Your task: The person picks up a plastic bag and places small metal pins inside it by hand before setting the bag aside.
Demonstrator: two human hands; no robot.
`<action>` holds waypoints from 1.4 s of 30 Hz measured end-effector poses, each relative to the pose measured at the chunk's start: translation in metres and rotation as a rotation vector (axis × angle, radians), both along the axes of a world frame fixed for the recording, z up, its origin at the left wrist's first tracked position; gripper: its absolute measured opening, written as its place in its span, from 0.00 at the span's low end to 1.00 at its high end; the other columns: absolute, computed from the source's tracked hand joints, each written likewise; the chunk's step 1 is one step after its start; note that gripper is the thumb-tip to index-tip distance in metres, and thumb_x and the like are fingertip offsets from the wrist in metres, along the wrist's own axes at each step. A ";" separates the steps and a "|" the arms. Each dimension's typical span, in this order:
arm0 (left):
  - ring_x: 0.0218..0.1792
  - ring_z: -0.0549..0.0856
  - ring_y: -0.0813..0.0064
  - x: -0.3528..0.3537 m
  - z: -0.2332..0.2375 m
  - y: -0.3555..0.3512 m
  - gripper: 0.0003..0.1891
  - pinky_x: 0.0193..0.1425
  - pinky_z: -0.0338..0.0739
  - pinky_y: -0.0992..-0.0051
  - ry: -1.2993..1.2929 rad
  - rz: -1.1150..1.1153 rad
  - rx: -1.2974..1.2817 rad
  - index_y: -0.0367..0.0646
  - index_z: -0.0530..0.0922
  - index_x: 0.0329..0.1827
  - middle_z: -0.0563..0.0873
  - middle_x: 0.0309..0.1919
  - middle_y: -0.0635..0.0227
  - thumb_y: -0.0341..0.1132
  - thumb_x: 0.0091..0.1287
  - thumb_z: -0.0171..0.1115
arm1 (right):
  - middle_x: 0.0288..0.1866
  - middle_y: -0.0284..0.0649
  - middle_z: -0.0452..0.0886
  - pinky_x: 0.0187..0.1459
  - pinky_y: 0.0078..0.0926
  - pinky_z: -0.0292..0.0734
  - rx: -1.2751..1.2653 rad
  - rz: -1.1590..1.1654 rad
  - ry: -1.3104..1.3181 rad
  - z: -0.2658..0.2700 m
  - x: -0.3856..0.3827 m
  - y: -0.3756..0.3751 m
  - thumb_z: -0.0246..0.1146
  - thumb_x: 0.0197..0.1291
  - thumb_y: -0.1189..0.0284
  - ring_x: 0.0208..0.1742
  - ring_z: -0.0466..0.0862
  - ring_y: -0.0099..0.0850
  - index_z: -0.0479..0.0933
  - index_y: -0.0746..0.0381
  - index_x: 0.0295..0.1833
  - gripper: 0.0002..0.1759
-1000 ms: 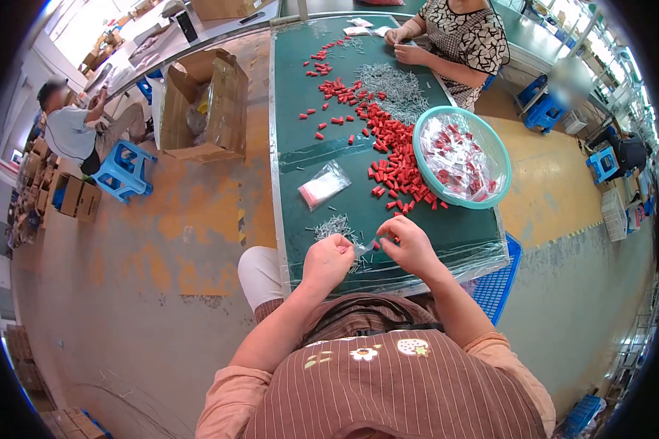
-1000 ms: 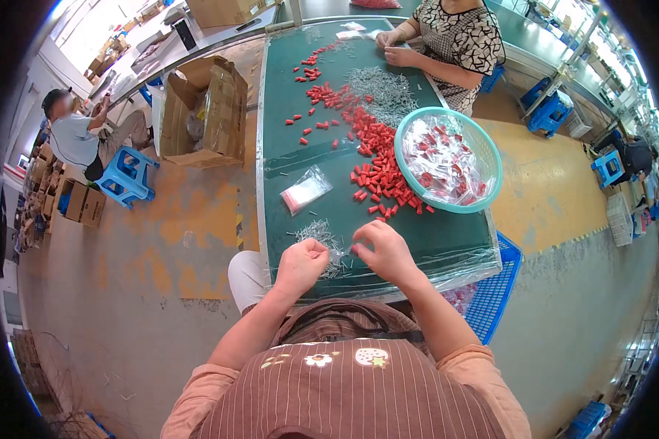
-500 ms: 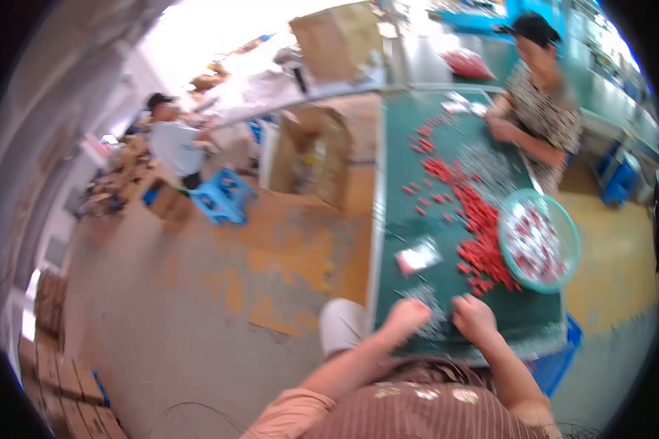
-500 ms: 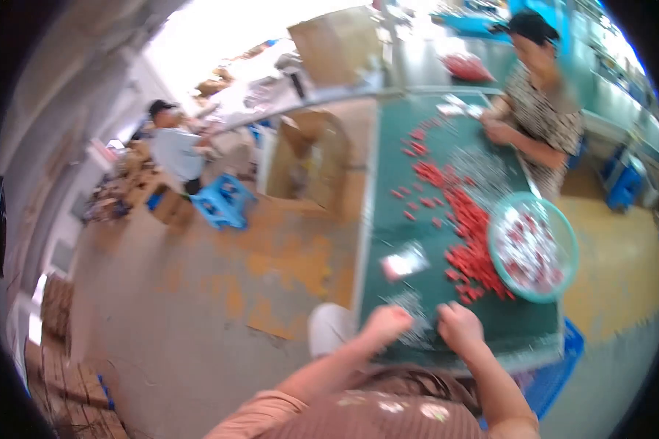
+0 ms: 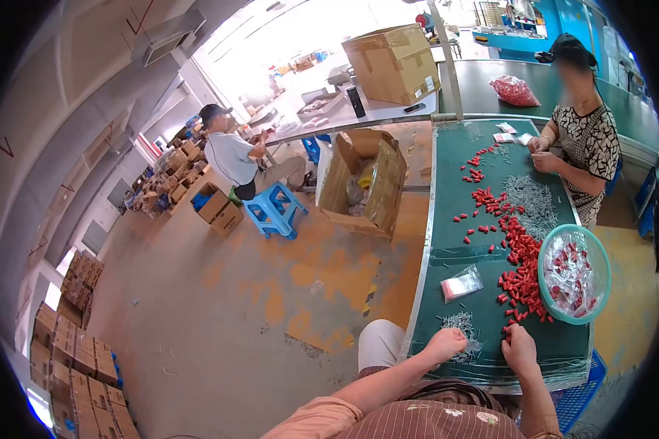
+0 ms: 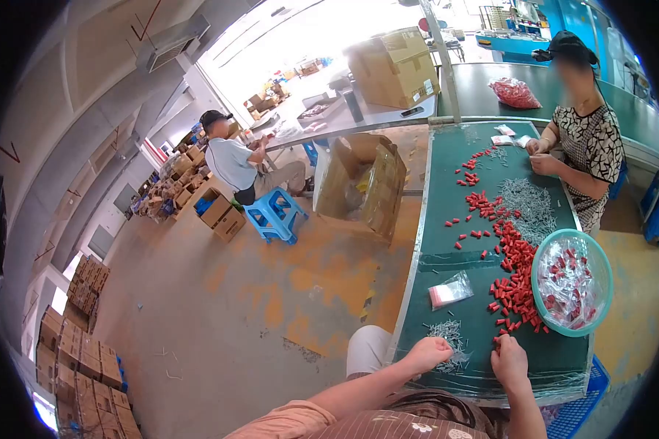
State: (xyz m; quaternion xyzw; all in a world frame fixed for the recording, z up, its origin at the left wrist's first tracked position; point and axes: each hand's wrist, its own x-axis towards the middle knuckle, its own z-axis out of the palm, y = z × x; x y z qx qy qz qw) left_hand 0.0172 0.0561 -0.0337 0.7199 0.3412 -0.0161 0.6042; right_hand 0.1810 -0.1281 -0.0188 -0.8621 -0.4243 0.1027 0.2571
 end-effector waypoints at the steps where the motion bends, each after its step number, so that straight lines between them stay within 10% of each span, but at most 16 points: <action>1: 0.28 0.82 0.80 0.001 0.003 0.000 0.10 0.34 0.75 0.76 0.007 0.001 -0.011 0.39 0.84 0.36 0.87 0.28 0.69 0.38 0.61 0.67 | 0.41 0.50 0.80 0.44 0.47 0.79 -0.025 -0.019 -0.017 0.000 0.003 0.002 0.66 0.53 0.77 0.43 0.82 0.51 0.73 0.65 0.48 0.16; 20: 0.29 0.85 0.75 0.008 0.051 -0.013 0.12 0.37 0.78 0.74 0.070 -0.011 0.186 0.37 0.85 0.37 0.88 0.27 0.64 0.38 0.59 0.66 | 0.37 0.51 0.81 0.40 0.46 0.81 -0.068 -0.048 -0.118 0.000 0.020 0.005 0.62 0.56 0.74 0.38 0.86 0.48 0.76 0.65 0.43 0.10; 27: 0.32 0.88 0.66 0.023 0.043 -0.020 0.12 0.39 0.81 0.69 -0.030 -0.006 0.395 0.39 0.86 0.37 0.89 0.30 0.59 0.40 0.62 0.65 | 0.32 0.27 0.78 0.35 0.15 0.72 0.308 0.151 1.023 0.058 -0.022 0.009 0.64 0.61 0.79 0.33 0.76 0.15 0.77 0.65 0.45 0.07; 42: 0.32 0.89 0.66 0.029 0.050 -0.030 0.12 0.40 0.81 0.69 0.008 -0.036 0.284 0.37 0.85 0.38 0.88 0.29 0.56 0.39 0.61 0.66 | 0.30 0.36 0.81 0.37 0.23 0.78 0.277 -0.065 0.606 0.063 -0.032 0.006 0.68 0.60 0.74 0.31 0.81 0.21 0.79 0.66 0.50 0.14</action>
